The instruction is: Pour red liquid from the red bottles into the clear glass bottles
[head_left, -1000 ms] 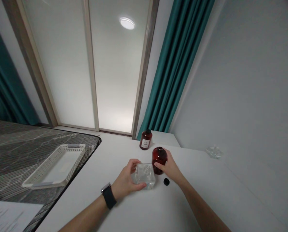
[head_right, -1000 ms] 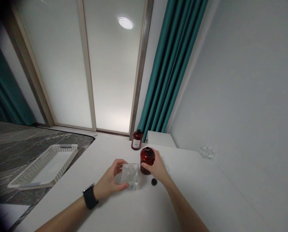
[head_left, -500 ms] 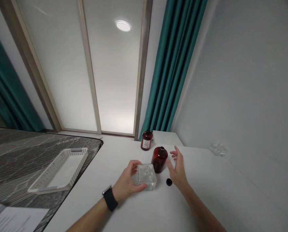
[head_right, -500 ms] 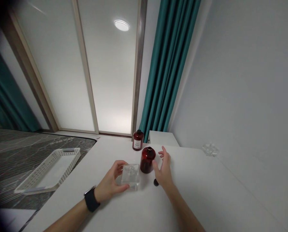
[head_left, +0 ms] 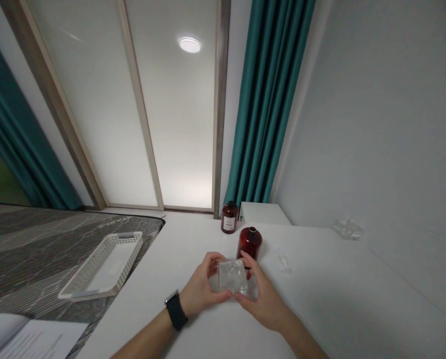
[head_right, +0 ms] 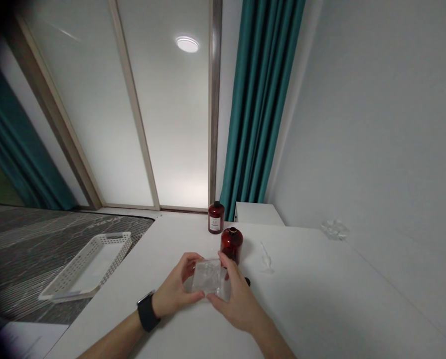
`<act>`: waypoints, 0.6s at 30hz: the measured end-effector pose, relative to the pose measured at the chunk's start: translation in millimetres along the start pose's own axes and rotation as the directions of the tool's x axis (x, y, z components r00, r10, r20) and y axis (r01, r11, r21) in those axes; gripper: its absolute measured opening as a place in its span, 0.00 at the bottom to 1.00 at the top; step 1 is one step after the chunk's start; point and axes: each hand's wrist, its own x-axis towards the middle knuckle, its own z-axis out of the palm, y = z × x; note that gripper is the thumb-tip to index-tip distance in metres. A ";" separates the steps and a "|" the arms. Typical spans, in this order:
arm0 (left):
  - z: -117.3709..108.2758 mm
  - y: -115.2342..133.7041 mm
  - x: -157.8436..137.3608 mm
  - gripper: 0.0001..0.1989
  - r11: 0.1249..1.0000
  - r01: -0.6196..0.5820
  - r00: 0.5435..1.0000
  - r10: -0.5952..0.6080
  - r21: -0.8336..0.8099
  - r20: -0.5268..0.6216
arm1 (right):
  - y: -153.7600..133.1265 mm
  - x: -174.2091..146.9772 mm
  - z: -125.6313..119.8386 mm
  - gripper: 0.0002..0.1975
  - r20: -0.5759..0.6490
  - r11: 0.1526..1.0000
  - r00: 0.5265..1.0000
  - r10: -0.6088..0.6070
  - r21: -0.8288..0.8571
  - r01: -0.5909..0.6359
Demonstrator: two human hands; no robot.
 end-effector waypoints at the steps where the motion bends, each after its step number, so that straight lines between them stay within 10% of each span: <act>1: -0.2 -1.0 0.1 0.33 1.000 -0.003 1.000 0.003 -0.007 0.015 | 0.7 -0.1 -1.3 0.44 0.010 0.999 0.999 0.031 0.023 -0.032; 18: -15.2 0.3 4.6 0.32 0.979 0.038 0.981 -0.075 0.199 0.181 | 15.7 1.4 -1.2 0.45 0.065 0.998 0.998 0.015 -0.068 -0.011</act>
